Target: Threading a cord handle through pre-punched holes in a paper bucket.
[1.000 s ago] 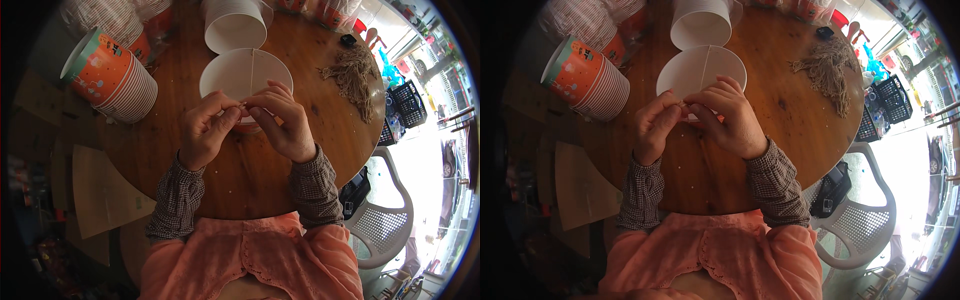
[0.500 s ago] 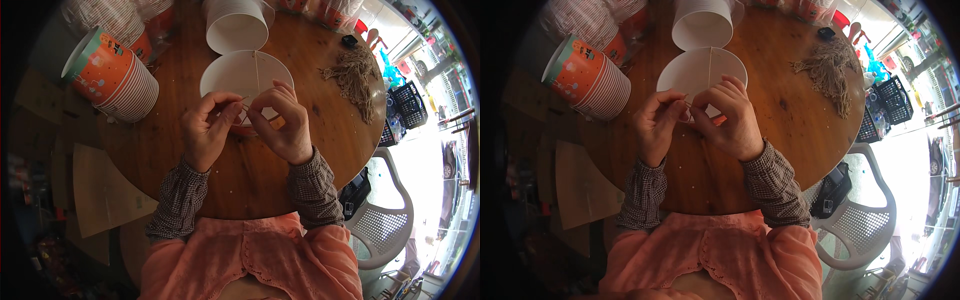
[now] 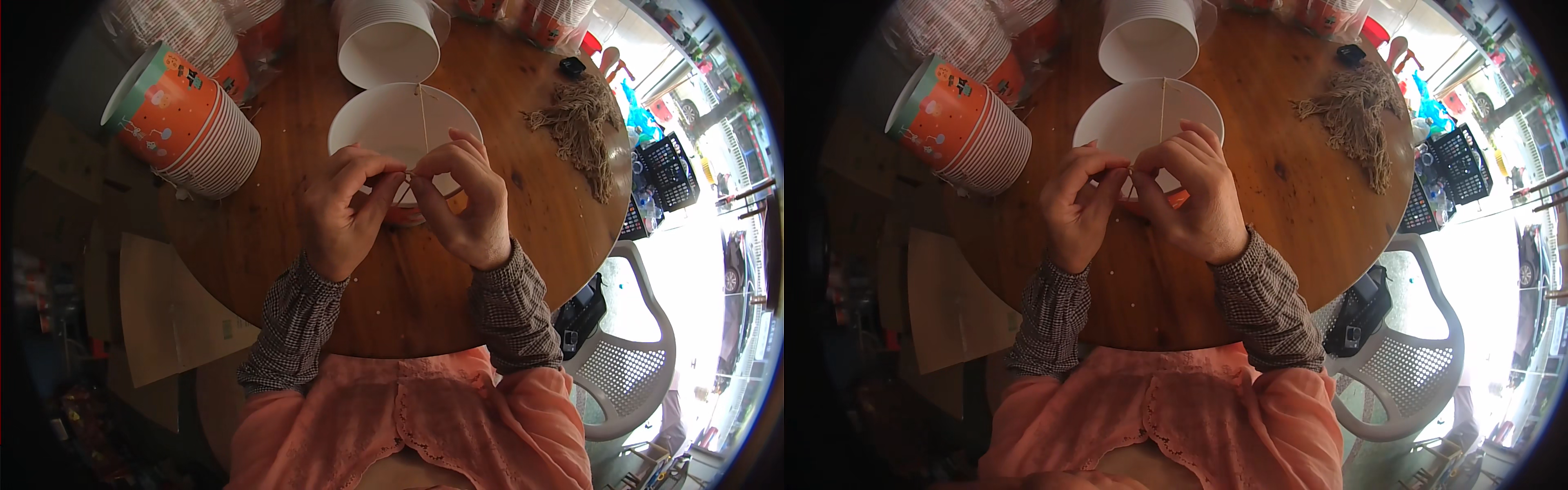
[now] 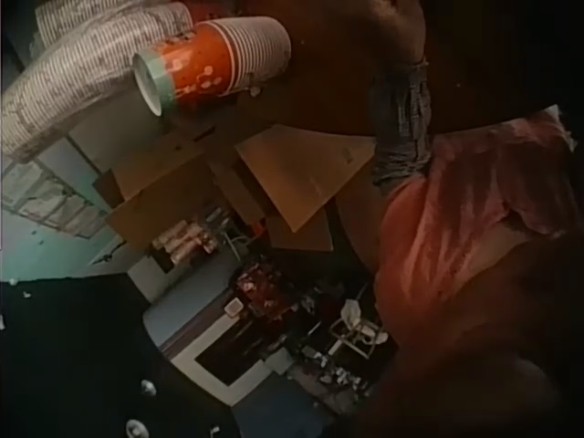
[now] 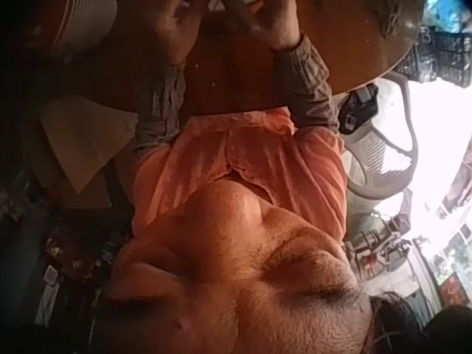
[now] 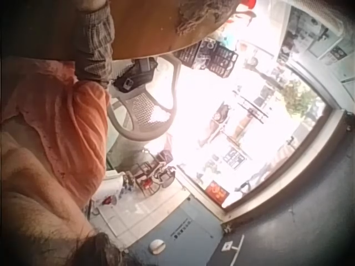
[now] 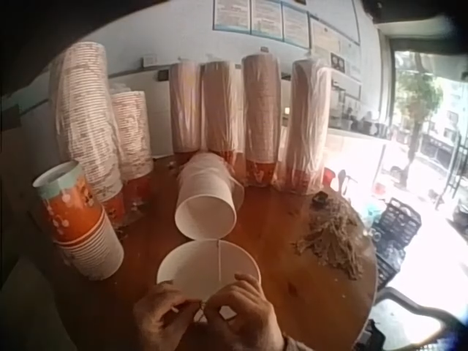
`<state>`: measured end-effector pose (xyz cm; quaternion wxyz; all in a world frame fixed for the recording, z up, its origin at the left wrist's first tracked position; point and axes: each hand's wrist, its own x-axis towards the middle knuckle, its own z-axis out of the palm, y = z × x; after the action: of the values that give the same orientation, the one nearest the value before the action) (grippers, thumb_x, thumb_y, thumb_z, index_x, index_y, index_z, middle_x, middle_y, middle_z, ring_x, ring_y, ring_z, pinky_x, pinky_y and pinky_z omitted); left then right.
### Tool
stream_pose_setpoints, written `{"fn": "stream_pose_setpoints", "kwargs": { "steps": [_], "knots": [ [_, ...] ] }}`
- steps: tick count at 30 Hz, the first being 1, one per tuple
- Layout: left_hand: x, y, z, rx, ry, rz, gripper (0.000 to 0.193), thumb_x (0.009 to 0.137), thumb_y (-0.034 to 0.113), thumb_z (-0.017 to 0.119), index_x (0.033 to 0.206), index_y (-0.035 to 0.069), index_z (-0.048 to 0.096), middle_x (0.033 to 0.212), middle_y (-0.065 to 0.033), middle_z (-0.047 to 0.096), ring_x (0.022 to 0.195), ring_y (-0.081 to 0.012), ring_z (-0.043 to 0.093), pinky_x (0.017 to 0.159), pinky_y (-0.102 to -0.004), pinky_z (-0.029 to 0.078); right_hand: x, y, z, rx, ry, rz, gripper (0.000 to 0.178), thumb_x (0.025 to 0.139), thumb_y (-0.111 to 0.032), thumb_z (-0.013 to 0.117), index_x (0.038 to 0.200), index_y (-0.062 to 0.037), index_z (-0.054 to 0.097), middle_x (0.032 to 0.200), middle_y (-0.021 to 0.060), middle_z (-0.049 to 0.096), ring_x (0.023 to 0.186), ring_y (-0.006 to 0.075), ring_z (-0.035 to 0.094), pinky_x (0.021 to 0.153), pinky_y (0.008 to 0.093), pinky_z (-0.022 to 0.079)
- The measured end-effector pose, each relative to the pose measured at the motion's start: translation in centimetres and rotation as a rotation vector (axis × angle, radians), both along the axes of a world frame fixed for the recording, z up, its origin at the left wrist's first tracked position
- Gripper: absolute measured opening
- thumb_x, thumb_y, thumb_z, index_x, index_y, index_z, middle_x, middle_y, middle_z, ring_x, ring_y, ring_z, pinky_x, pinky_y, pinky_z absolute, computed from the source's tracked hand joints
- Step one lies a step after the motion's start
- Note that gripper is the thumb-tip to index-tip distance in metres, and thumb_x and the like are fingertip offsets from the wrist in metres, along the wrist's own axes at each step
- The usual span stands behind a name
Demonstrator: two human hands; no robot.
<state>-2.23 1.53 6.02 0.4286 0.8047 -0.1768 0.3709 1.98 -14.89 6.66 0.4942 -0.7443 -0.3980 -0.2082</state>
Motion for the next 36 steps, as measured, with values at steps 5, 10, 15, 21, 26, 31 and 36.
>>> {"fn": "stream_pose_setpoints", "kwargs": {
  "steps": [5,10,15,21,26,31,36],
  "knots": [
    [-0.1,0.4,-0.4,-0.201,0.219,-0.156,0.007,0.088,0.006,0.063,0.089,0.0,0.061,0.085,-0.007,0.062,0.075,-0.017,0.061,0.079,-0.0297,0.049,0.1,-0.1,0.0,-0.004,-0.014,-0.005,0.012,0.074,-0.002,0.066,0.084,-0.0058,0.059,0.078,0.0039,0.062,0.079,0.0236,0.061,0.099,0.0446,0.039],
    [-0.1,1.1,-0.5,-0.277,0.281,-0.389,0.016,0.097,0.014,0.054,0.094,-0.001,0.057,0.103,-0.0071,0.054,0.093,-0.0137,0.054,0.077,-0.0261,0.048,0.1,0.3,-0.4,0.004,-0.005,-0.004,0.012,0.076,0.002,0.065,0.085,-0.0043,0.061,0.082,0.003,0.064,0.084,0.0192,0.063,0.104,0.0439,0.034],
    [-0.7,0.6,0.5,-0.464,0.377,-0.46,0.017,0.098,0.015,0.053,0.095,-0.002,0.058,0.107,-0.0064,0.053,0.098,-0.0128,0.053,0.081,-0.0256,0.048,0.0,0.4,-0.3,-0.051,-0.122,-0.005,0.02,0.075,-0.004,0.069,0.093,-0.01,0.062,0.08,-0.0015,0.064,0.079,0.0186,0.062,0.101,0.047,0.037],
    [-0.4,1.0,-0.1,-0.47,0.354,-0.428,0.017,0.097,0.014,0.055,0.095,-0.003,0.059,0.107,-0.0071,0.055,0.102,-0.0132,0.053,0.084,-0.0245,0.047,-0.1,0.4,-0.2,-0.001,-0.166,0.026,0.024,0.075,-0.006,0.072,0.097,-0.0123,0.064,0.08,-0.0029,0.065,0.078,0.0166,0.062,0.102,0.0486,0.035],
    [-0.5,1.1,-0.3,-0.435,0.353,-0.417,0.017,0.096,0.014,0.056,0.096,-0.003,0.06,0.108,-0.0073,0.054,0.1,-0.0131,0.054,0.085,-0.0236,0.045,0.1,0.4,-0.6,0.004,-0.2,-0.005,0.02,0.076,-0.005,0.072,0.093,-0.0116,0.064,0.08,-0.0022,0.065,0.077,0.0164,0.062,0.101,0.0467,0.037],
    [-0.8,0.7,0.3,-0.451,0.44,-0.413,0.016,0.093,0.012,0.059,0.099,-0.003,0.062,0.112,-0.0068,0.053,0.101,-0.0139,0.055,0.086,-0.0245,0.044,0.1,0.1,-0.6,0.039,-0.149,-0.046,0.017,0.076,-0.005,0.072,0.089,-0.0094,0.064,0.08,-0.0012,0.065,0.074,0.0172,0.062,0.099,0.0448,0.04],
    [-0.8,1.0,0.0,-0.331,0.392,-0.376,0.013,0.088,0.007,0.062,0.098,-0.002,0.063,0.113,-0.0074,0.054,0.101,-0.0163,0.056,0.089,-0.0275,0.044,0.1,0.4,-0.6,0.078,-0.114,-0.034,0.015,0.076,-0.004,0.072,0.087,-0.0081,0.062,0.08,-0.0008,0.066,0.072,0.0173,0.062,0.097,0.0452,0.041]
  ]
}}
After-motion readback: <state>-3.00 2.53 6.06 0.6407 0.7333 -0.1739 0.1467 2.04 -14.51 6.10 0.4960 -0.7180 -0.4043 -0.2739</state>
